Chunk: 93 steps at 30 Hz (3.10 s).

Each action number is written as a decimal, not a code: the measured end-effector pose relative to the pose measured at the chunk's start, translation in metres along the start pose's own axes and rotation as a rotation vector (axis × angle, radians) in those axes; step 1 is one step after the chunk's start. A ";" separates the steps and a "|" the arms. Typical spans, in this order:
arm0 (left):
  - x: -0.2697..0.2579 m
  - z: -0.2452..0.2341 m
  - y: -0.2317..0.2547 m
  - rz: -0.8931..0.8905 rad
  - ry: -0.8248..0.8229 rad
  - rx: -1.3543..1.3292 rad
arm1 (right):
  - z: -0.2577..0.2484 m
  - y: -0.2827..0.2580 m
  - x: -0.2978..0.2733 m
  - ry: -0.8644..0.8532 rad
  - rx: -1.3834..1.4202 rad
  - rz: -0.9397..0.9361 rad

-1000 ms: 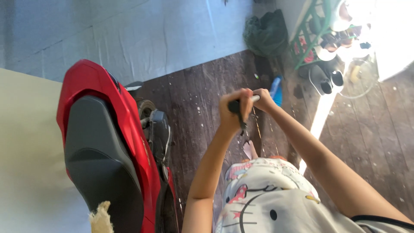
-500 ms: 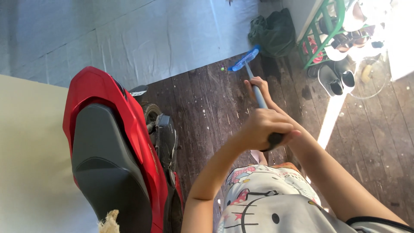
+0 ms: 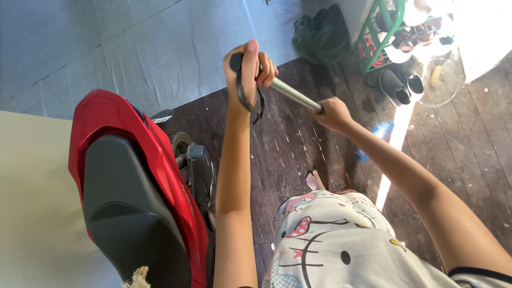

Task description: Sweeping the indoor entryway floor and moving out to sweep the porch using a broom.

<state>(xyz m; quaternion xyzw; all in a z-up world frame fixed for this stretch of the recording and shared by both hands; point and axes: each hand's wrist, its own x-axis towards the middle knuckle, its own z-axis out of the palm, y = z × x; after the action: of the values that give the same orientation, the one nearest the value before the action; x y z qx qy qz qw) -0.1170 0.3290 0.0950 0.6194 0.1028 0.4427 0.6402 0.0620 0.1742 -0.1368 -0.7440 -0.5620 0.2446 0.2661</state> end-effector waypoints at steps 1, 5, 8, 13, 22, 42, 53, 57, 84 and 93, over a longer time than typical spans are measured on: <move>-0.001 -0.005 -0.015 -0.001 -0.003 -0.003 | -0.001 0.004 -0.004 0.002 -0.001 0.003; -0.010 -0.012 -0.077 -0.168 0.012 -0.064 | 0.017 0.053 -0.008 -0.135 -0.159 0.179; -0.019 0.000 -0.097 -0.269 -0.036 -0.123 | 0.051 0.109 -0.003 -0.161 -0.122 0.200; -0.008 0.031 -0.047 -0.318 -0.080 -0.057 | 0.054 0.096 0.023 -0.129 0.134 0.150; 0.005 0.023 -0.031 -0.099 -0.183 -0.202 | 0.080 0.032 0.100 0.079 0.367 -0.152; -0.032 0.060 0.052 0.213 -0.456 0.402 | -0.005 -0.052 0.067 -0.220 1.374 -0.252; -0.035 0.034 -0.019 -0.053 -0.049 -0.068 | 0.007 0.064 0.007 -0.211 -0.001 -0.010; -0.045 0.024 -0.050 -0.265 0.081 -0.102 | 0.060 0.108 -0.008 -0.305 0.068 0.141; -0.067 0.065 -0.058 0.001 -0.671 0.702 | 0.083 -0.015 0.111 0.288 0.553 -0.366; -0.060 0.048 0.090 -0.050 -0.561 0.503 | -0.015 -0.179 0.006 0.053 0.731 -0.483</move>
<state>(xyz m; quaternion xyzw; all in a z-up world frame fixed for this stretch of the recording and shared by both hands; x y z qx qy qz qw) -0.1593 0.2397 0.1591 0.8518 0.0439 0.2010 0.4818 -0.0530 0.2186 -0.0056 -0.4540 -0.5893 0.3388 0.5760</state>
